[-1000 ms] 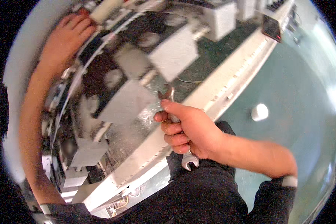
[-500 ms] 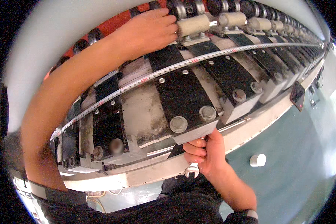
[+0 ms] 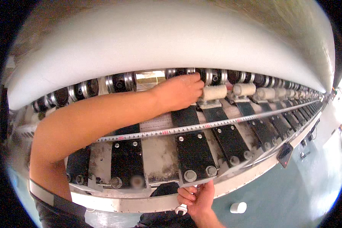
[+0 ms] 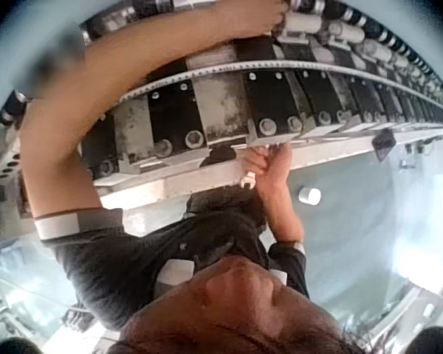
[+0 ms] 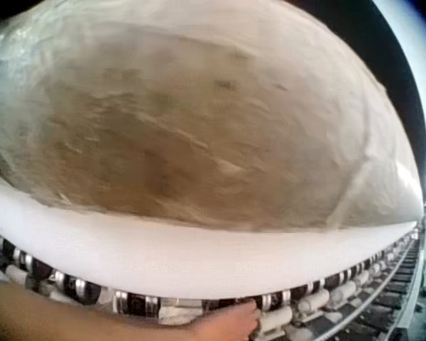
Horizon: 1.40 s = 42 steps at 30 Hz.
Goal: The person measures distances along a sequence of rollers on an industrial machine using a measuring tape and then uses a wrench to tighten or adjust bolts on the machine's carriage plates.
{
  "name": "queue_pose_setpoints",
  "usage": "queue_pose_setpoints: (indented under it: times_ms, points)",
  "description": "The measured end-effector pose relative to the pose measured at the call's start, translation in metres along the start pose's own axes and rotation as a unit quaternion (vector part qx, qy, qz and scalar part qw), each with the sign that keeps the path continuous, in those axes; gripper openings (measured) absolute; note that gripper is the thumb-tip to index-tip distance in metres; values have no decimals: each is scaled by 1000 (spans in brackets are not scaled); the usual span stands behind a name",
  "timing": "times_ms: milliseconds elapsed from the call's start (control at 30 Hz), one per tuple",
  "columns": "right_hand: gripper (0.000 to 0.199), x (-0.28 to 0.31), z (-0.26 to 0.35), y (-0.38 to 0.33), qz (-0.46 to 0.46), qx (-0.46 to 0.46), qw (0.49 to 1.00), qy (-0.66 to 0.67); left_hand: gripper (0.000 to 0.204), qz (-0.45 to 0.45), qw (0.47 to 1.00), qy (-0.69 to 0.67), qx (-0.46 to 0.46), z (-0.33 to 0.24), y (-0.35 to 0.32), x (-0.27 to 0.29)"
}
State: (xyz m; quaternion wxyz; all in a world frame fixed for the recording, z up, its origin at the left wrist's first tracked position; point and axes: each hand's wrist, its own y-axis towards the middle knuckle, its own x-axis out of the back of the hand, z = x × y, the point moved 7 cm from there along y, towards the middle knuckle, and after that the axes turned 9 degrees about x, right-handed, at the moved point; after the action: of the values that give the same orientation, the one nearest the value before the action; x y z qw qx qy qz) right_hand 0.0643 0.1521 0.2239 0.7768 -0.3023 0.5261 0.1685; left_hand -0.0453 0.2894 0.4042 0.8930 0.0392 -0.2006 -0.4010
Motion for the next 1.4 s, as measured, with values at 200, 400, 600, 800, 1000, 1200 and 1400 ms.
queue_pose_setpoints:
  times_ms: [200, 400, 600, 800, 1000, 1200, 1400]
  points:
    - [39, 5, 4, 6, -13, 4, 1000, -16, 16, 10, 1000, -18, 17, -1, 1, -3]
    - [37, 4, 6, 10, 34, -4, 999, 16, 17, 32, 999, 20, -23, -2, 2, -2]
    - [39, 4, 3, 10, 0, 8, 1000, 3, 19, 23, 996, 85, -15, -2, -5, 8]
    - [38, 11, -3, 16, -14, -20, 999, 44, 21, 71, 992, 105, -26, 0, -11, 5]
    - [38, 2, -3, 15, 4, -15, 1000, 22, 20, 49, 997, 54, -9, -2, -11, -9]
    - [39, 8, 2, 15, -33, 14, 999, 19, 19, 21, 998, 50, 12, -4, -8, -10]
    - [40, 10, -3, 17, -19, 27, 999, 31, 20, 21, 998, 61, 24, -3, -11, -9]
